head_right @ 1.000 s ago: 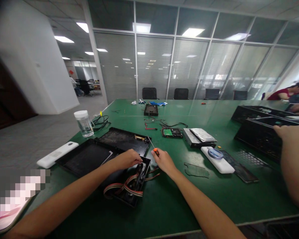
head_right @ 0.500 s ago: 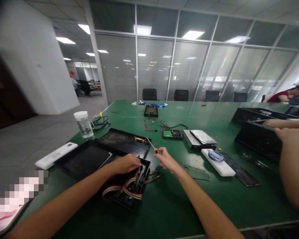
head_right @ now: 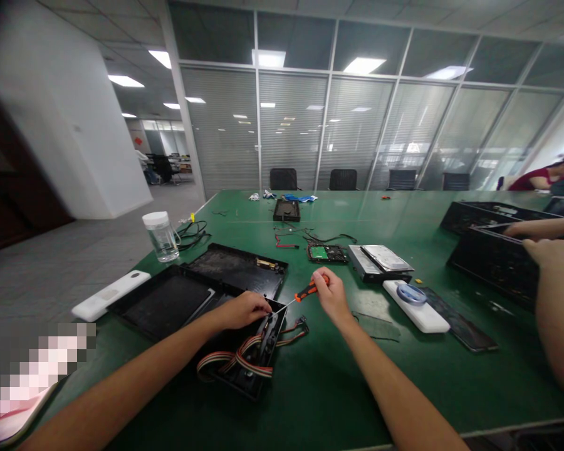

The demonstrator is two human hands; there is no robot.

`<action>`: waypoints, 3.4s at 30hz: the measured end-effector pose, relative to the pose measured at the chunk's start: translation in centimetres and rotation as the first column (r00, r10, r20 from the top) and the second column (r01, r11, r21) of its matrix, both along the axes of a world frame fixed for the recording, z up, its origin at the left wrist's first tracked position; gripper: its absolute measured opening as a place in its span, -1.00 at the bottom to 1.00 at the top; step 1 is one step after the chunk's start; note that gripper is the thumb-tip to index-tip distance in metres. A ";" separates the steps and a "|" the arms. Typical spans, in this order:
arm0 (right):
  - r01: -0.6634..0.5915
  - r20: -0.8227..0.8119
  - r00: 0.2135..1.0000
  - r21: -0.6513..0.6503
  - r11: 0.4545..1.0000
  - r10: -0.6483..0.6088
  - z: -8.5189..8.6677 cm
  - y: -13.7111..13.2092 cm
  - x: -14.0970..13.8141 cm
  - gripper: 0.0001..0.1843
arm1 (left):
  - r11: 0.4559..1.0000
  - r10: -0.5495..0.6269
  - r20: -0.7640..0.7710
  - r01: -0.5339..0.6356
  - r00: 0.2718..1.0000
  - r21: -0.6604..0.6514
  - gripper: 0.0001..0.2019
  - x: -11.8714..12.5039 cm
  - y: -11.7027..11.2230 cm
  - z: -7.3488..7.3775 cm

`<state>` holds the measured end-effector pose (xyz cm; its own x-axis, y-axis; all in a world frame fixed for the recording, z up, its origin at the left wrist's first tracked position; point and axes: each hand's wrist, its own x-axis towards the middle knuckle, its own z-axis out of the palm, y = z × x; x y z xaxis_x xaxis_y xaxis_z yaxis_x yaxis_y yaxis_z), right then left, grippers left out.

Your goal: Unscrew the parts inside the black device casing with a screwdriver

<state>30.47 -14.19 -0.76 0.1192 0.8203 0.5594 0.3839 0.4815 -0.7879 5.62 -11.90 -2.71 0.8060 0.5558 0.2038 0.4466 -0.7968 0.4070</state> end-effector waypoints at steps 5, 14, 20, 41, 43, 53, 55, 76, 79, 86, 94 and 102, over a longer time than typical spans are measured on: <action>0.049 0.217 0.974 0.105 0.993 -0.071 -0.8 -0.5 -1.1 -0.74 | 1.000 0.023 -0.005 -0.023 1.000 -0.008 -0.83 0.1 -0.1 0.1; 0.114 0.418 0.900 0.048 0.992 -0.124 -0.1 -1.2 -1.0 -0.71 | 1.000 0.020 -0.011 -0.020 1.000 -0.008 -0.83 0.1 -0.2 0.3; 0.125 0.739 0.662 0.054 0.991 -0.124 3.6 -2.7 -2.1 -0.58 | 1.000 0.019 -0.013 -0.020 1.000 -0.024 -0.82 0.1 -0.2 0.3; 0.080 0.898 0.421 -0.177 0.981 0.128 10.7 -1.0 -6.1 -0.59 | 0.998 0.063 -0.033 -0.063 0.997 -0.016 -0.87 0.2 -0.5 0.3; 0.009 0.869 0.454 -0.222 0.975 0.194 10.7 -0.9 -6.0 -0.69 | 0.997 0.067 -0.037 -0.068 0.997 -0.025 -0.87 0.2 -0.5 0.2; 0.021 0.875 0.434 -0.246 0.969 0.212 10.8 -1.0 -5.7 -0.58 | 0.999 0.052 -0.052 -0.053 0.997 -0.006 -0.86 0.2 -0.9 1.0; 0.078 0.890 0.428 -0.210 0.975 0.157 10.8 -1.2 -5.8 -0.49 | 0.999 0.053 -0.054 -0.053 0.997 -0.009 -0.86 0.2 -0.9 0.9; 0.061 0.910 0.382 -0.200 0.978 0.162 10.7 -1.4 -6.2 -0.53 | 0.997 0.078 -0.057 -0.077 0.995 0.009 -0.85 0.3 -0.8 0.5; 0.077 0.917 0.379 -0.163 0.984 0.122 10.7 -1.6 -6.3 -0.48 | 0.997 0.074 -0.054 -0.073 0.996 0.015 -0.85 0.2 -0.8 0.3; -0.196 0.671 0.615 -0.378 0.905 0.414 11.5 -0.8 -2.3 -0.56 | 0.998 0.038 0.014 -0.039 0.999 0.051 -0.84 0.0 -0.4 0.7; -0.311 -0.431 0.872 -0.119 0.943 0.233 4.3 -0.6 2.1 -0.63 | 0.983 0.176 -0.275 -0.153 0.945 0.102 -0.85 -2.8 0.9 3.0; -0.420 -0.166 0.907 -0.410 0.810 0.386 -1.4 -8.6 -2.4 -0.63 | 0.958 0.279 -0.479 -0.208 0.832 0.197 -0.83 -3.7 0.6 3.3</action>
